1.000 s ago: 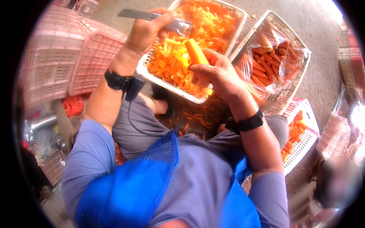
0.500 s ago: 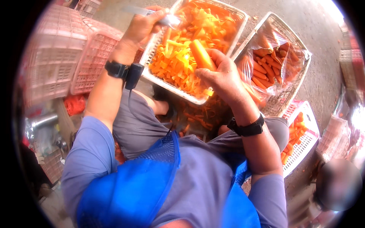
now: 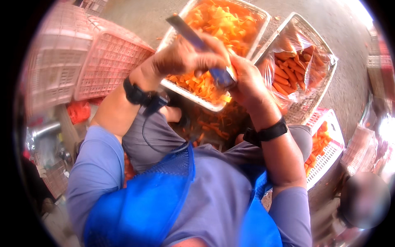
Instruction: The person peels carrots using a manual peeler over a bin, occasionally moving peeled carrots into a separate basket.
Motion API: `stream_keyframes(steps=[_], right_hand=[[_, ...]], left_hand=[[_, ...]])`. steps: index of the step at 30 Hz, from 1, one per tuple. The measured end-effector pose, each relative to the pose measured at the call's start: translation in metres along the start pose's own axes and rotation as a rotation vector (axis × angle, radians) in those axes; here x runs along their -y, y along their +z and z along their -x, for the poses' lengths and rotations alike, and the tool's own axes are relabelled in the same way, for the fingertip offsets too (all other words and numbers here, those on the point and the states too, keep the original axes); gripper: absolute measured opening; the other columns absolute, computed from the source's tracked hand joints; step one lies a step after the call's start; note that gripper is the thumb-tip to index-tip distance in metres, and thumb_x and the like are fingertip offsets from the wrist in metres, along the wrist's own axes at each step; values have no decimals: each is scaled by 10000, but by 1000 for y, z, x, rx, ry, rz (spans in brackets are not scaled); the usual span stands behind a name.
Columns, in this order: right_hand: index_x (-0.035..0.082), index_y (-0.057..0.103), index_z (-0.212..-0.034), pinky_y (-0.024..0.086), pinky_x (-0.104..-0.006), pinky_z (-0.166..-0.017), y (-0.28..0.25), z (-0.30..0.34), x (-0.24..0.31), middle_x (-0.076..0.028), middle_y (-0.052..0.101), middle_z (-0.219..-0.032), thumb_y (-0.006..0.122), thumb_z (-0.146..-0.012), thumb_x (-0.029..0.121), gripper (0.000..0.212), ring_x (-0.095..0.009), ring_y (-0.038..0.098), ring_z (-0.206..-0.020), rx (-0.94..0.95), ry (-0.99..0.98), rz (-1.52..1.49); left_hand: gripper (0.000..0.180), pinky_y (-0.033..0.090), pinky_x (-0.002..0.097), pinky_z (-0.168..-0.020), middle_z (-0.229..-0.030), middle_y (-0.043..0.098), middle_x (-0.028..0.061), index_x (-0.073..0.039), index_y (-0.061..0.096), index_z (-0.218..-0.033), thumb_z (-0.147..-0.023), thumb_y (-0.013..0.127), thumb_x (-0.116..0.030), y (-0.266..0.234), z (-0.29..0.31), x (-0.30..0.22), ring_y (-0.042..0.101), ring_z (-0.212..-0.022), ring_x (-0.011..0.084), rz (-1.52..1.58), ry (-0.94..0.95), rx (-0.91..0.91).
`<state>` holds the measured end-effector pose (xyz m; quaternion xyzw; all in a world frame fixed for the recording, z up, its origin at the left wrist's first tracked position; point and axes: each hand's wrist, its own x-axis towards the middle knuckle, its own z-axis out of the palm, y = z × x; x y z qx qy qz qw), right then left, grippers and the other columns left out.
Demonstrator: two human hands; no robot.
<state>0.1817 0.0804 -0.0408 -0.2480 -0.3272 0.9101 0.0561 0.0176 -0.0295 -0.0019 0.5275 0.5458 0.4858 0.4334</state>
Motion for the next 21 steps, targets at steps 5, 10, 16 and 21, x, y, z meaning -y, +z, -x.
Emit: stream_keyframes(steps=[5, 10, 16, 21], right_hand=[[-4, 533, -1227, 502, -297, -541, 1, -2, -4, -155, 634, -874, 463, -1052, 352, 403, -221, 610, -666, -17, 63, -247], [-15, 528, -1233, 496, -291, -554, -10, -7, -10, -169, 632, -863, 452, -1055, 356, 418, -227, 603, -636, 81, 93, -213], [-8, 518, -1262, 509, -287, -589, -16, -5, -10, -169, 638, -900, 453, -1053, 353, 422, -224, 617, -673, 168, 74, -199], [22, 511, -1300, 533, -304, -618, -3, 5, 2, -110, 630, -1085, 507, -1036, 323, 401, -204, 634, -874, 47, 23, -284]], left_hand=[[246, 429, 190, -523, -750, 636, 10, -61, 721, -994, -937, 707, -300, -52, -12, 26, 544, -601, 74, -27, -5, -172], [268, 430, 187, -527, -720, 628, 2, -60, 726, -976, -919, 726, -322, -59, -12, 38, 548, -593, 62, 31, -75, -174], [251, 465, 160, -526, -725, 664, 12, -69, 723, -952, -926, 718, -318, -75, -13, 55, 592, -584, 41, 57, -74, -291], [209, 449, 134, -520, -827, 706, 28, -55, 711, -1005, -968, 657, -253, -98, -7, 60, 600, -631, 22, 13, -66, -409]])
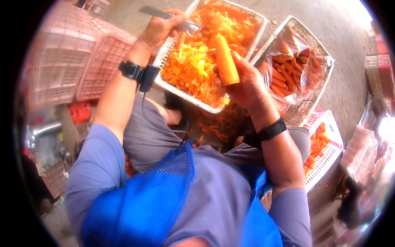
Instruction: The person peels carrots using a manual peeler over a bin, occasionally moving peeled carrots into a separate basket.
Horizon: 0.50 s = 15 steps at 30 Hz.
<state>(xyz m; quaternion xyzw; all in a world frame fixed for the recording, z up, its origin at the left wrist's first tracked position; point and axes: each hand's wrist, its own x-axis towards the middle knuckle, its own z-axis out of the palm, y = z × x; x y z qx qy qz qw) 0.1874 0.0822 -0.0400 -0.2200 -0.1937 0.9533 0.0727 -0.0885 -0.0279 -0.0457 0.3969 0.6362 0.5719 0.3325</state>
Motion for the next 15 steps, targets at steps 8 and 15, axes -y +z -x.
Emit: stream_keyframes(steps=[8, 15], right_hand=[[31, 530, -1271, 540, -301, -601, -22, -17, -2, -121, 643, -1047, 489, -1039, 353, 399, -181, 628, -777, -85, 21, 116], [-21, 532, -1259, 529, -307, -540, -10, -3, -5, -126, 646, -922, 428, -1061, 355, 438, -198, 628, -686, -15, 70, 118]], left_hand=[[210, 468, 173, -537, -807, 693, 27, -71, 715, -1000, -968, 660, -272, 66, 37, -48, 600, -651, 56, -76, 77, 187], [191, 523, 200, -607, -873, 724, 47, -88, 741, -1034, -983, 624, -229, 37, 13, -23, 680, -756, 97, -156, 93, 75]])
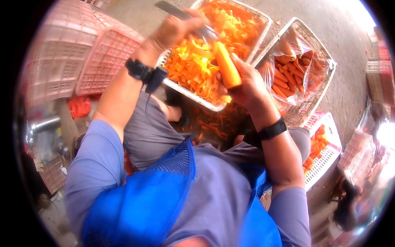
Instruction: The person peels carrots using a manual peeler over a bin, occasionally moving peeled carrots into a separate basket.
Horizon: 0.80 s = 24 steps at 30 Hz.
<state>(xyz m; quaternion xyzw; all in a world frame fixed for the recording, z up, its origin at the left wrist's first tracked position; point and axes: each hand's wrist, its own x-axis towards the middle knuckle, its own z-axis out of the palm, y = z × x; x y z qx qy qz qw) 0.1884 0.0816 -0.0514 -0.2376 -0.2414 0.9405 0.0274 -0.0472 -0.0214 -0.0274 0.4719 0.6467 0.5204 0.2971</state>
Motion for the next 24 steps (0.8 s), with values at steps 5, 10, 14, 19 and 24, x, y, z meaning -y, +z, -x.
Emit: stream_keyframes(steps=[5, 10, 14, 19, 24], right_hand=[[-20, 521, -1286, 497, -285, -493, 0, 1, 5, -152, 671, -896, 382, -1068, 363, 461, -197, 630, -635, 64, 108, 85], [-12, 526, -1289, 505, -263, -502, 1, -12, -2, -160, 693, -925, 411, -1049, 364, 461, -186, 659, -667, -81, 86, 170], [7, 584, -1238, 529, -228, -608, 14, -10, 8, -119, 701, -950, 573, -994, 282, 368, -152, 674, -703, 140, -209, 256], [2, 710, -1026, 555, -255, -726, 12, -13, -5, -62, 736, -917, 786, -870, 150, 228, -100, 673, -808, -149, -527, 845], [-54, 628, -1077, 544, -284, -659, 17, 3, 8, -75, 682, -853, 693, -836, 199, 355, -133, 651, -700, -291, -468, 1056]], left_hand=[[184, 522, 229, -575, -852, 722, 60, -50, 712, -1001, -987, 597, -192, 7, 3, 15, 664, -702, 111, 256, -1, -81], [237, 546, 308, -723, -841, 716, 77, -32, 717, -1006, -1008, 562, -212, 63, 15, 10, 676, -800, 152, -208, 128, -9], [302, 528, 297, -674, -867, 688, 92, 1, 672, -1016, -1000, 552, -276, 60, 12, 22, 640, -744, 148, 67, -101, -267], [295, 478, 258, -490, -817, 633, 62, -21, 634, -987, -995, 571, -309, 90, 32, 6, 592, -645, 105, 502, -480, -208], [206, 530, 197, -530, -845, 706, 41, -53, 694, -1036, -1009, 589, -228, 54, 23, 3, 645, -627, 78, 176, -226, -210]])
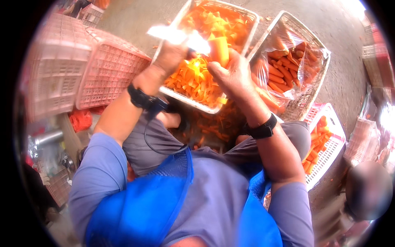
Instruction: The person peels carrots using a manual peeler over a bin, occasionally moving peeled carrots into a separate basket.
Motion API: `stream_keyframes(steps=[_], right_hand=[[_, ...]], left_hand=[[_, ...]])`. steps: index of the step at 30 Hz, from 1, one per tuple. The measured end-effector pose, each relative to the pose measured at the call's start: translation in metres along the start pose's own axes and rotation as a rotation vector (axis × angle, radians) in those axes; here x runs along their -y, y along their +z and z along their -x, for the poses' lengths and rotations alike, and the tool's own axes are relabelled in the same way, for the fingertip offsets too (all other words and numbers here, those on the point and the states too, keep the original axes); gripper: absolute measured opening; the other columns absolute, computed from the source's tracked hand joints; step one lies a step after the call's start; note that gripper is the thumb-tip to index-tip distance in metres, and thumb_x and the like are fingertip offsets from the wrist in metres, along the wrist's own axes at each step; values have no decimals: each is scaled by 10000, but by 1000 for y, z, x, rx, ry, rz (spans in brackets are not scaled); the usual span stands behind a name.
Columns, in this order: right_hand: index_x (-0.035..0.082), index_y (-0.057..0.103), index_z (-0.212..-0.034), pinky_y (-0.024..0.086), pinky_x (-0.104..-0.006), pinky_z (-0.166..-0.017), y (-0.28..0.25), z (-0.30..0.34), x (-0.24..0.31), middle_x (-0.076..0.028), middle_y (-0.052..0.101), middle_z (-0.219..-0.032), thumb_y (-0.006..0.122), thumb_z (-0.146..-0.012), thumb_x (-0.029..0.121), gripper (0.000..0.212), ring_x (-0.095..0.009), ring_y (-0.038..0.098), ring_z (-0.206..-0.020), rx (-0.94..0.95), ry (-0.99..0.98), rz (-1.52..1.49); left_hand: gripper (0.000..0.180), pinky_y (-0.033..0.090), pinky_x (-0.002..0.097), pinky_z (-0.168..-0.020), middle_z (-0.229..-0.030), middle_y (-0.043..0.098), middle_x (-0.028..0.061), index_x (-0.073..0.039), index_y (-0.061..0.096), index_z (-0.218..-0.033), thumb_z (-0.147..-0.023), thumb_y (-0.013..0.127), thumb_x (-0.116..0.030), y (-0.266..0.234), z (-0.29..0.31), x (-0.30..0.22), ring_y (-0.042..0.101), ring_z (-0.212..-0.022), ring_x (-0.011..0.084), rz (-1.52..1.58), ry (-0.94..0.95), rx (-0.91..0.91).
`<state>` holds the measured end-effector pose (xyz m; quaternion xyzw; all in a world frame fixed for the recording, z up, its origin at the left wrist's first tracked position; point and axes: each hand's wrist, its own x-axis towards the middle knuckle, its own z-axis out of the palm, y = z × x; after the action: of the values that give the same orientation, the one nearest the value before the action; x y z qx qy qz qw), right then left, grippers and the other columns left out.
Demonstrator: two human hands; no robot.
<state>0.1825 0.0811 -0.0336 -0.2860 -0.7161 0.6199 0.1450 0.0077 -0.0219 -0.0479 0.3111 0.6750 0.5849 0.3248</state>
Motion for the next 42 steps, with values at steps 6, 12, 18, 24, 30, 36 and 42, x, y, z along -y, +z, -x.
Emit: stream_keyframes(steps=[6, 12, 18, 24, 30, 36, 42], right_hand=[[-10, 580, -1115, 443, -228, -558, 3, 5, -6, 10, 581, -788, 651, -871, 122, 286, -66, 535, -639, 101, 49, -9], [-13, 584, -1138, 493, -297, -705, -1, 17, 0, -58, 620, -901, 669, -857, 124, 324, -135, 595, -802, 155, 7, 28], [28, 575, -984, 505, -481, -655, 2, 16, 2, -205, 675, -790, 736, -855, 288, 332, -417, 664, -759, 59, -98, 493], [55, 569, -918, 514, -499, -662, 7, 18, 9, -188, 668, -775, 747, -841, 291, 305, -404, 662, -741, -15, -272, 712], [41, 543, -954, 522, -481, -701, 2, 17, 6, -205, 660, -838, 769, -797, 244, 342, -415, 661, -819, -69, -293, 706], [49, 530, -934, 488, -501, -668, 8, 19, -7, -219, 642, -797, 694, -790, 120, 230, -432, 623, -781, -141, -364, 782], [28, 568, -970, 501, -396, -600, 0, 12, -6, -130, 657, -775, 716, -820, 139, 238, -300, 642, -671, -94, -260, 466]], left_hand=[[176, 546, 215, -598, -863, 720, 42, -66, 729, -1026, -957, 677, -219, -23, -1, -35, 668, -687, 102, 69, 187, 170], [167, 554, 204, -606, -837, 718, 43, -49, 725, -1031, -944, 675, -182, -47, -26, -21, 670, -692, 90, -124, 275, 93], [166, 499, 208, -591, -794, 692, 39, -60, 725, -983, -928, 691, -213, -28, 7, -53, 626, -676, 79, -102, 198, 194], [173, 469, 190, -532, -741, 663, 18, -26, 706, -999, -937, 676, -184, -34, -12, -35, 600, -618, 65, -93, 68, 230], [127, 475, 179, -524, -832, 721, 62, -40, 722, -940, -917, 682, -158, -56, -15, -27, 667, -665, 65, 127, 62, 58], [148, 526, 223, -547, -812, 701, 69, -19, 713, -993, -924, 666, -140, -20, 0, -40, 656, -651, 94, -94, 178, 247], [164, 521, 203, -485, -900, 729, 155, 14, 666, -1025, -978, 607, -131, -95, -33, -11, 670, -607, 123, 189, -8, 98]])
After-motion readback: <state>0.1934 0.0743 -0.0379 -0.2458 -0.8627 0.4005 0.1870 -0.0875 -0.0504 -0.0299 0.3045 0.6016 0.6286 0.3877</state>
